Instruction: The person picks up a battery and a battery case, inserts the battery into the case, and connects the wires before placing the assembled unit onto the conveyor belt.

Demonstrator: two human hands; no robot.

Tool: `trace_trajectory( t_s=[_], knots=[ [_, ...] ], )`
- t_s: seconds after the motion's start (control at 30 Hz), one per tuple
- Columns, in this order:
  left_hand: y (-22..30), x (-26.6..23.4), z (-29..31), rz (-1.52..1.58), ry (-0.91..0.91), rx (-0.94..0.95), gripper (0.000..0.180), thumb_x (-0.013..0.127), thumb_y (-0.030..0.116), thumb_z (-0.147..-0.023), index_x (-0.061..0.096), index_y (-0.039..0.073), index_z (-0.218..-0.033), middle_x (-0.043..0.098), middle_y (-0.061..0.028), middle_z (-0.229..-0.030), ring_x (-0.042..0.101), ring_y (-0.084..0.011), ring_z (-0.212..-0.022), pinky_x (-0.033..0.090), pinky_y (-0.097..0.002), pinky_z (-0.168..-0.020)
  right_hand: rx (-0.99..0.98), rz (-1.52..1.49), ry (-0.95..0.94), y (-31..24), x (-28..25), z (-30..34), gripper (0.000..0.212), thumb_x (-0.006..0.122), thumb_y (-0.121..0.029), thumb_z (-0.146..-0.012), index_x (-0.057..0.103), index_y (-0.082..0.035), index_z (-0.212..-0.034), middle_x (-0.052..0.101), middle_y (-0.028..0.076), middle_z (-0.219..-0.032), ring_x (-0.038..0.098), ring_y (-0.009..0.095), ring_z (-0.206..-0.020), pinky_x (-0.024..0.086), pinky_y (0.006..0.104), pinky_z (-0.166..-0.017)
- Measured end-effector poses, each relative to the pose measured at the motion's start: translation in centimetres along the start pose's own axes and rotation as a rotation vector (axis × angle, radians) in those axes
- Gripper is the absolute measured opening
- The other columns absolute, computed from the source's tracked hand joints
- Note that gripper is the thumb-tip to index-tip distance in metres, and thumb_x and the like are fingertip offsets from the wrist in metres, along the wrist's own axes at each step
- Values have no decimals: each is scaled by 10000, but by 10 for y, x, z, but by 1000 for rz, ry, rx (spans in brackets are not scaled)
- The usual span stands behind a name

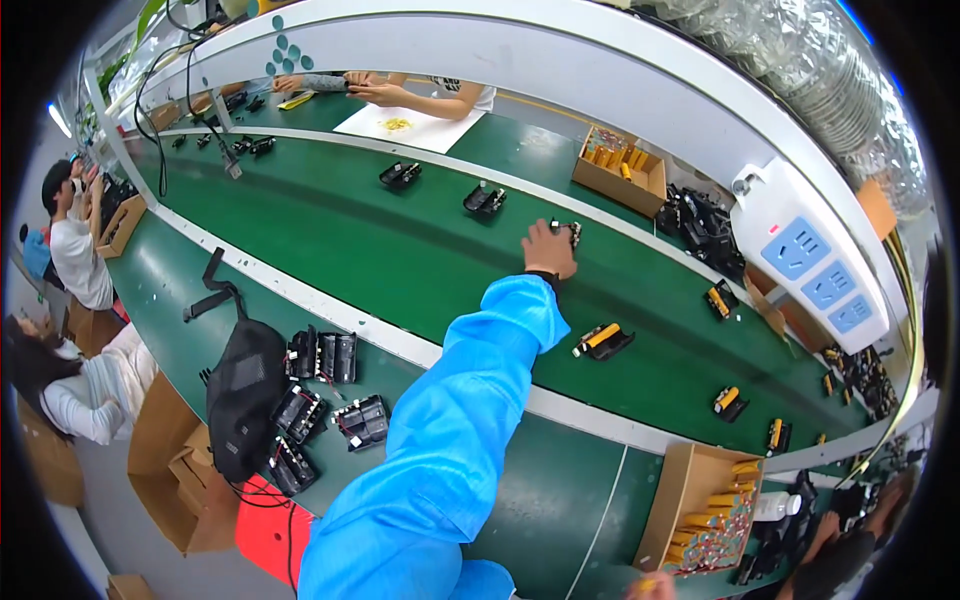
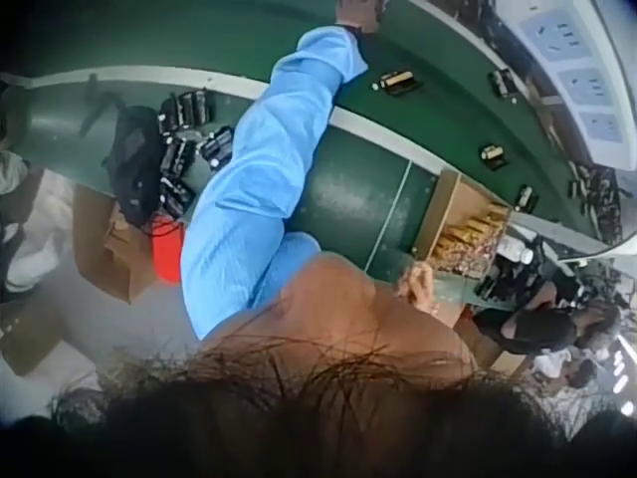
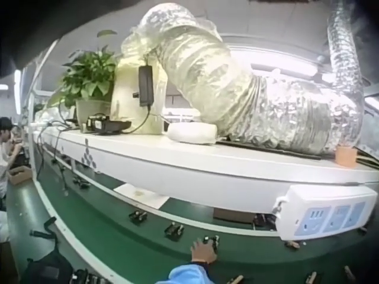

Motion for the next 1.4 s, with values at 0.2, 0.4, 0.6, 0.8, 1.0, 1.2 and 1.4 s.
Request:
trace_trajectory(
  t_s=[0.2,0.4,0.6,0.8,1.0,1.2,1.4],
  knots=[
    [-23,28,-15,-173,-250,169,157,605,189,-843,705,131,-950,614,-95,-1109,563,-261,-1108,409,-426,-952,-67,-235,-327,80,45,-20,201,541,-182,-1011,518,-86,-1186,519,29,-924,480,121,-770,411,275,-656],
    [-5,3,1,-223,-149,449,182,521,144,-883,689,129,-951,626,-88,-1096,580,-249,-1096,415,-425,-956,97,-119,-167,53,58,-41,219,467,-259,-1044,545,-83,-1148,527,50,-870,485,136,-699,423,286,-621],
    [25,-70,42,-105,-222,666,104,656,135,-724,694,106,-816,659,-73,-845,651,-262,-851,435,-410,-873,97,-160,-362,16,91,-92,217,435,-258,-1056,547,-75,-1025,483,36,-756,422,138,-561,387,279,-549],
    [49,-155,192,-22,-361,880,117,667,138,-661,674,62,-750,630,-97,-759,632,-249,-743,458,-397,-727,-81,-260,-214,-5,123,-170,138,523,-250,-995,492,-116,-979,506,19,-791,470,124,-600,389,276,-531],
    [7,-152,297,-13,-700,1036,168,680,190,-706,661,46,-791,635,-106,-860,623,-250,-843,470,-367,-772,-191,-262,-170,15,150,-198,121,518,-205,-1005,475,-108,-947,504,28,-778,465,126,-576,385,281,-507],
    [-51,-262,258,-45,-548,850,781,717,498,-744,486,44,-1336,370,-208,-1471,337,-366,-1383,393,-469,-993,-376,-108,-263,36,139,-194,86,539,-113,-989,470,-92,-943,501,22,-743,465,118,-539,391,269,-481],
    [-159,-299,269,-374,-562,547,896,634,675,-762,400,175,-1469,227,-206,-1575,227,-432,-1439,282,-598,-1088,-368,-40,-270,42,140,-201,74,544,-88,-983,477,-86,-951,496,27,-739,472,122,-537,389,266,-477]
  ],
)
Point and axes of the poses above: each hand's wrist, its own z-axis away from the middle knuckle, its own x-axis out of the palm, y = z × x, the point moved 3 cm from there along -z, towards the middle knuckle
